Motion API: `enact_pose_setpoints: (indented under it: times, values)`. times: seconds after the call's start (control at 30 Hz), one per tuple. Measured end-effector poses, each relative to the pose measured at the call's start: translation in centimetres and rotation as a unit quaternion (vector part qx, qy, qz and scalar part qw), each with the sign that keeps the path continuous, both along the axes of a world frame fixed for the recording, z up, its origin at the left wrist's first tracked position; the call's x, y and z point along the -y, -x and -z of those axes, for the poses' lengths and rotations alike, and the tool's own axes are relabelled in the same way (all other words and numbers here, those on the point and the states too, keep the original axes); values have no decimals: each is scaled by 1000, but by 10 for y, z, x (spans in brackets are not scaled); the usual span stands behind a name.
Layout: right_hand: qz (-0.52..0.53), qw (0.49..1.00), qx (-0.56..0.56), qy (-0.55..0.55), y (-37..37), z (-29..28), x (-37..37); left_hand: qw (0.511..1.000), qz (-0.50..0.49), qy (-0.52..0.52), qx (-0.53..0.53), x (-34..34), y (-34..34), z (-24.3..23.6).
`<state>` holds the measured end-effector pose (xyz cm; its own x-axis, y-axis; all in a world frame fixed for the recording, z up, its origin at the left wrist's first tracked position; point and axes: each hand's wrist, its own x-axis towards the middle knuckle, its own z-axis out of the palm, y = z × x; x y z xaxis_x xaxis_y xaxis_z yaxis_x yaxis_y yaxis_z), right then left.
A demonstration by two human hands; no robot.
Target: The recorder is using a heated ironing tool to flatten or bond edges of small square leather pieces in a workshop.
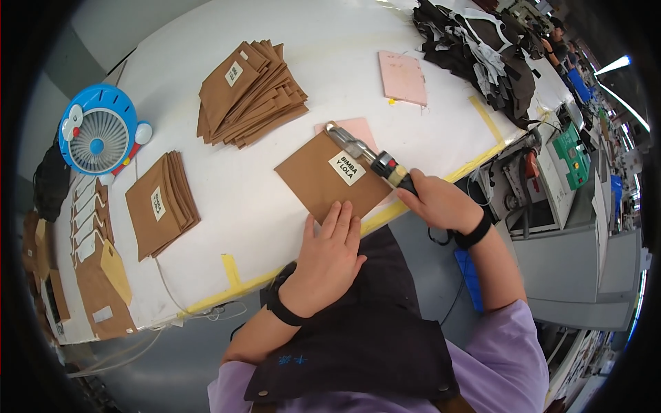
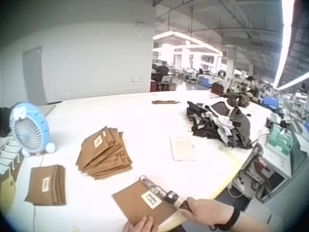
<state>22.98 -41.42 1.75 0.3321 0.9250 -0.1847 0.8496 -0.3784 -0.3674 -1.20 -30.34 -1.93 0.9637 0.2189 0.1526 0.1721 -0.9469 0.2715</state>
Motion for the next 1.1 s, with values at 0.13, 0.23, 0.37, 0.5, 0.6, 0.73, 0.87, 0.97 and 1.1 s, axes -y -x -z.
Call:
enact_pose_setpoints:
  times: [0.13,0.23,0.37,0.5,0.6,0.73,0.87,0.97,1.1]
  values:
    - [57,992,-102,47,-4,-4,-47,1000,6,-2,4,0,1,3]
    - [75,989,-109,62,-3,-10,-49,1000,12,0,9,-2,-1,3]
    - [30,998,-45,38,1,-5,7,1000,2,11,2,-2,2,2]
    - [53,994,-42,85,13,-20,56,1000,9,7,-7,-2,4,1]
    - [45,995,-44,81,12,-20,51,1000,10,7,-10,-1,4,2]
    - [22,998,-53,16,2,-2,5,1000,9,9,-4,0,4,0]
    - [9,1000,-25,-14,-6,12,-23,1000,9,18,-7,-1,1,1]
    - [28,999,-16,16,-2,4,-12,1000,11,22,3,-2,1,0]
    - [50,996,-29,61,9,-9,43,1000,0,22,-5,-1,3,4]
